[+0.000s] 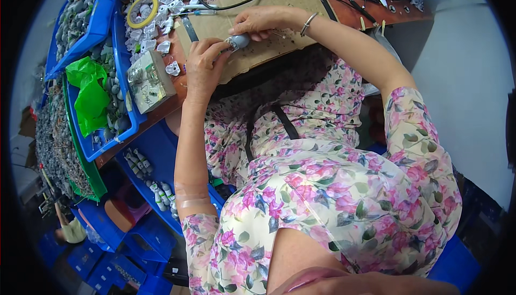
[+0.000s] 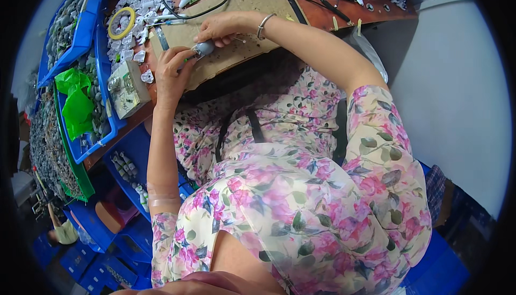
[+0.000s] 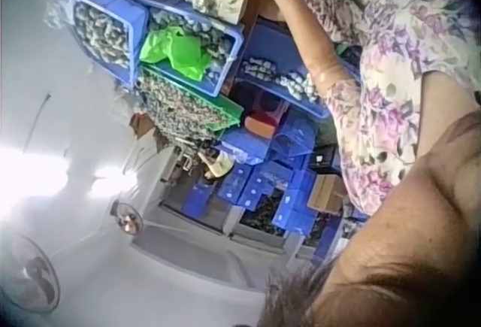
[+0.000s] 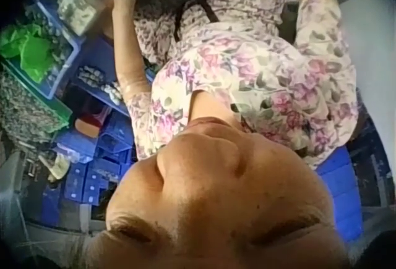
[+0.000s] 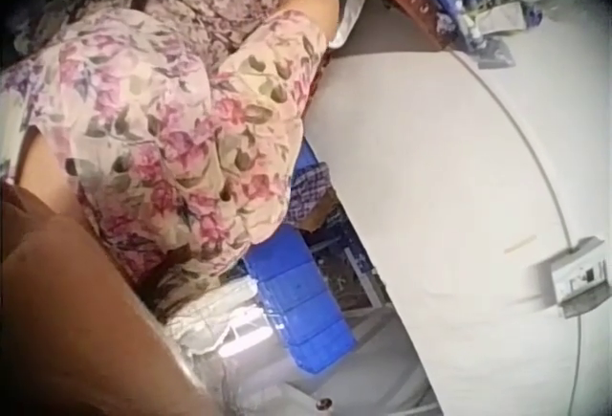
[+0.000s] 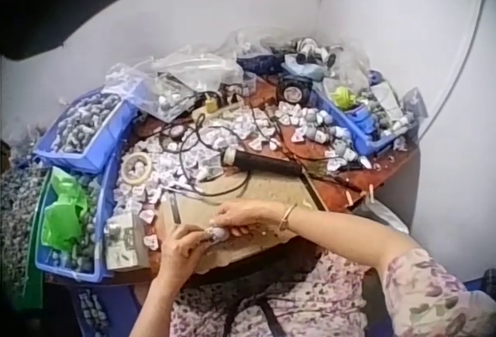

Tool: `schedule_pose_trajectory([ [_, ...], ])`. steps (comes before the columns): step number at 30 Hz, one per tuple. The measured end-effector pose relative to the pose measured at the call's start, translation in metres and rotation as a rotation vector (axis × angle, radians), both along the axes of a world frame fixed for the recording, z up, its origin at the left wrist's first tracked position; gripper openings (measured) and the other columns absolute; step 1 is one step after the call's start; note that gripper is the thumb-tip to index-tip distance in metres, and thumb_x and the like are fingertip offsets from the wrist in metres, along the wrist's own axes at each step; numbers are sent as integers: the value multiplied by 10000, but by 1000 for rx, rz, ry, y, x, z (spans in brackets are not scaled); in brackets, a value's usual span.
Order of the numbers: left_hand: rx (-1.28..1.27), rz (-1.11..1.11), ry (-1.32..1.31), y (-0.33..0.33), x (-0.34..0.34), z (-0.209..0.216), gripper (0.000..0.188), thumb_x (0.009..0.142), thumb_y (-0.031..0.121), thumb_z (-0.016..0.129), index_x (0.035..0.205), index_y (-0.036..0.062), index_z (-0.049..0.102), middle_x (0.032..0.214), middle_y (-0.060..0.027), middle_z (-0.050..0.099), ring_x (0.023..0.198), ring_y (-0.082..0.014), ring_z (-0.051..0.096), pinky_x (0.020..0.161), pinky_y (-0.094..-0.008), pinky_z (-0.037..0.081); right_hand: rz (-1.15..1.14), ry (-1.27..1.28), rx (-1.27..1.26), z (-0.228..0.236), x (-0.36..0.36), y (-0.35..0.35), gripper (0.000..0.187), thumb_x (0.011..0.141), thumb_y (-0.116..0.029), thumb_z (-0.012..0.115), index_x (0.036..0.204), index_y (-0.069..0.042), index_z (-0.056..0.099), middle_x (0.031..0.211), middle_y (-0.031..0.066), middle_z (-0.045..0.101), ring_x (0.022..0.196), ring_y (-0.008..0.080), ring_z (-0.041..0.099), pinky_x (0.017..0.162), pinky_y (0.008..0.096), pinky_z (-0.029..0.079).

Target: Assembling or repairing small electronic components using a soldering iron and adhesive at a workbench.

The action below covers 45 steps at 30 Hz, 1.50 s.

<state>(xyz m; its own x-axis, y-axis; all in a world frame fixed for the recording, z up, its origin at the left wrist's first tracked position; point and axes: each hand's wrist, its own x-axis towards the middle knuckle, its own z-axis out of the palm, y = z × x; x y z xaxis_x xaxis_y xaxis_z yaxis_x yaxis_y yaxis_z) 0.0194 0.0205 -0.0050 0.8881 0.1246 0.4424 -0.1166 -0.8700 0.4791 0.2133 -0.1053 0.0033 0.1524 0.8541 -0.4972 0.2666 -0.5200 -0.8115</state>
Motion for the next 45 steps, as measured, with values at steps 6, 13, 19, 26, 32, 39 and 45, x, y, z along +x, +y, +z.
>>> schedule_pose_trajectory([
  [6,-9,33,-35,0,-4,-1,306,763,44,741,1056,70,657,958,-92,658,902,-318,591,777,-402,487,73,-98,-14,10,-6,0,488,909,-555,621,1015,-79,649,728,18,620,565,85,569,488,235,455],
  [13,-6,54,-119,0,-9,-1,348,779,41,744,1110,44,636,990,-112,667,930,-322,600,807,-404,483,106,-11,36,24,-19,-15,514,874,-511,673,1170,-91,659,922,24,668,712,96,634,572,245,511],
  [19,-37,255,-368,3,-24,4,374,823,11,716,1182,58,620,1012,-73,682,919,-274,595,780,-368,485,-196,451,226,8,-31,-33,376,907,-308,718,1148,-35,624,974,56,690,849,107,671,628,226,542],
  [26,-122,329,-352,-10,-44,-3,314,838,-5,686,1141,54,625,974,-80,678,885,-276,592,736,-358,485,-362,799,515,4,-63,-52,458,932,-195,686,1304,-1,503,1115,144,666,946,180,693,678,238,590],
  [32,-112,301,-321,-17,-46,-15,249,878,17,655,1125,31,629,934,-87,666,840,-268,582,740,-364,480,-336,1708,775,-8,-88,-54,562,990,-422,569,1304,38,491,975,95,577,752,145,566,523,212,520],
  [39,-119,284,-261,-21,-50,-15,238,872,21,662,1107,42,633,910,-84,662,834,-267,593,731,-370,476,-320,2092,777,-5,-97,-43,534,983,-417,587,1230,55,552,921,82,557,722,132,553,525,212,514],
  [45,-141,279,-217,-22,-44,-11,242,896,52,639,1137,28,634,942,-111,677,847,-294,620,767,-376,493,-315,1937,767,-6,-98,-38,548,980,-488,557,1214,7,541,924,65,570,730,105,534,549,209,475],
])
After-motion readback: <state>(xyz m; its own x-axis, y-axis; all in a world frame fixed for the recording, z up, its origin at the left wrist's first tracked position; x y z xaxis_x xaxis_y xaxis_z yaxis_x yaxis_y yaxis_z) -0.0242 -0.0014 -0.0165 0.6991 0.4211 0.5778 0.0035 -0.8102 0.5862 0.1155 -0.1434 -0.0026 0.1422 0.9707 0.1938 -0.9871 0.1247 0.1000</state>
